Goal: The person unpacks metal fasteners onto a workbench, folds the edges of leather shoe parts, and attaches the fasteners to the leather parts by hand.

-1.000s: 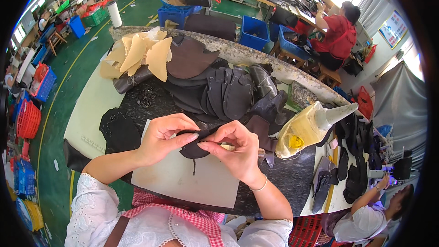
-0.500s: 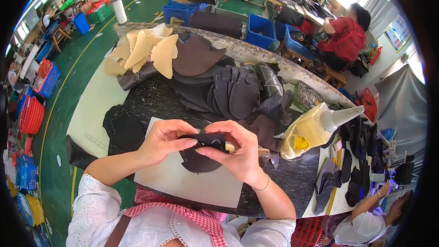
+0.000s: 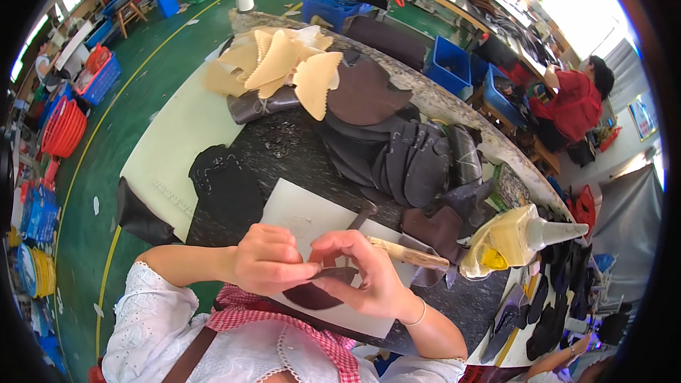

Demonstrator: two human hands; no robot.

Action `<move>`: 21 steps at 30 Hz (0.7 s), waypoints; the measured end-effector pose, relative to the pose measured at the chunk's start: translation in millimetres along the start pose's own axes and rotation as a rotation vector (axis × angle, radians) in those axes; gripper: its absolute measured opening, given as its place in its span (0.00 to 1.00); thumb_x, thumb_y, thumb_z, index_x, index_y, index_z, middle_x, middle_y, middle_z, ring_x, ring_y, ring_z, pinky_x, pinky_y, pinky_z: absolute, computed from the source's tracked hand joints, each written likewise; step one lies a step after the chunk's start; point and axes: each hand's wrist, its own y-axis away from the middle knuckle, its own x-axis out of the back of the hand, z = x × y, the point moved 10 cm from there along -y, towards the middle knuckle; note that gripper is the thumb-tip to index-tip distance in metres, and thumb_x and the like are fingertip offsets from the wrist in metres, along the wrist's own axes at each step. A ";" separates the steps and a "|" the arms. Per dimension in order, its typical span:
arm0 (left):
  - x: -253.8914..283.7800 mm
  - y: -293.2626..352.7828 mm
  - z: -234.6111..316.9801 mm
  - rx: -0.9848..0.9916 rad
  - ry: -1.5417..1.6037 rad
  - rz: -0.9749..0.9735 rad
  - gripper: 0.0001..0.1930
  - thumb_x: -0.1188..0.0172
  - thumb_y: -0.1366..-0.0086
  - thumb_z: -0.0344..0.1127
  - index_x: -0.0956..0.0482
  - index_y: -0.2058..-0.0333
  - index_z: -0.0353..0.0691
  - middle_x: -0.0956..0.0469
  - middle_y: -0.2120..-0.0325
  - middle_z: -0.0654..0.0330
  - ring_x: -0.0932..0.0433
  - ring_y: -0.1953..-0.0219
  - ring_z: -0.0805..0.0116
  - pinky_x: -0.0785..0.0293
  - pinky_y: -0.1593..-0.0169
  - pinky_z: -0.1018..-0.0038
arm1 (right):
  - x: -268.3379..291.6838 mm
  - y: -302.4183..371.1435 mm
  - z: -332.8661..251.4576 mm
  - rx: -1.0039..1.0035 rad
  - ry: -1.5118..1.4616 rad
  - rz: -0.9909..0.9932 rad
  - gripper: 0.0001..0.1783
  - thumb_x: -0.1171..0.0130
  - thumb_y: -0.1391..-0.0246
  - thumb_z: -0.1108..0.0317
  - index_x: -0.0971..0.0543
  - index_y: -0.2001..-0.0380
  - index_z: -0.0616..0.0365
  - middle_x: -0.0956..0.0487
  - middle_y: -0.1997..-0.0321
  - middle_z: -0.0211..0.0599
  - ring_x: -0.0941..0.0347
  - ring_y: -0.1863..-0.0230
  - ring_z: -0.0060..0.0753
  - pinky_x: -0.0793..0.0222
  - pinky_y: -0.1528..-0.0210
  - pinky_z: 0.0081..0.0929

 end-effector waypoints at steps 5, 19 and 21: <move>30.6 17.6 -12.9 0.174 0.065 0.086 0.13 0.35 0.52 0.23 0.22 0.64 0.37 0.31 0.82 0.63 0.31 0.83 0.68 0.39 0.82 0.73 | -22.4 -29.1 14.4 -0.028 -0.175 -0.121 0.21 0.36 0.57 0.84 0.33 0.61 0.59 0.27 0.57 0.38 0.30 0.64 0.26 0.32 0.59 0.25; 164.5 104.8 -97.0 0.730 -0.585 0.273 0.13 0.42 0.43 0.27 0.23 0.58 0.35 0.31 0.50 0.53 0.32 0.49 0.61 0.37 0.46 0.68 | 22.5 -179.4 104.0 0.184 1.237 0.020 0.03 0.37 0.56 0.68 0.20 0.75 0.52 0.26 0.67 0.30 0.32 0.61 0.34 0.43 0.57 0.33; 138.4 79.2 -87.5 0.631 -0.548 0.137 0.12 0.41 0.44 0.26 0.22 0.60 0.36 0.30 0.52 0.54 0.32 0.49 0.59 0.37 0.46 0.66 | 22.7 -178.4 110.9 0.152 1.292 -0.018 0.03 0.37 0.56 0.67 0.20 0.75 0.51 0.27 0.68 0.30 0.33 0.60 0.33 0.45 0.56 0.33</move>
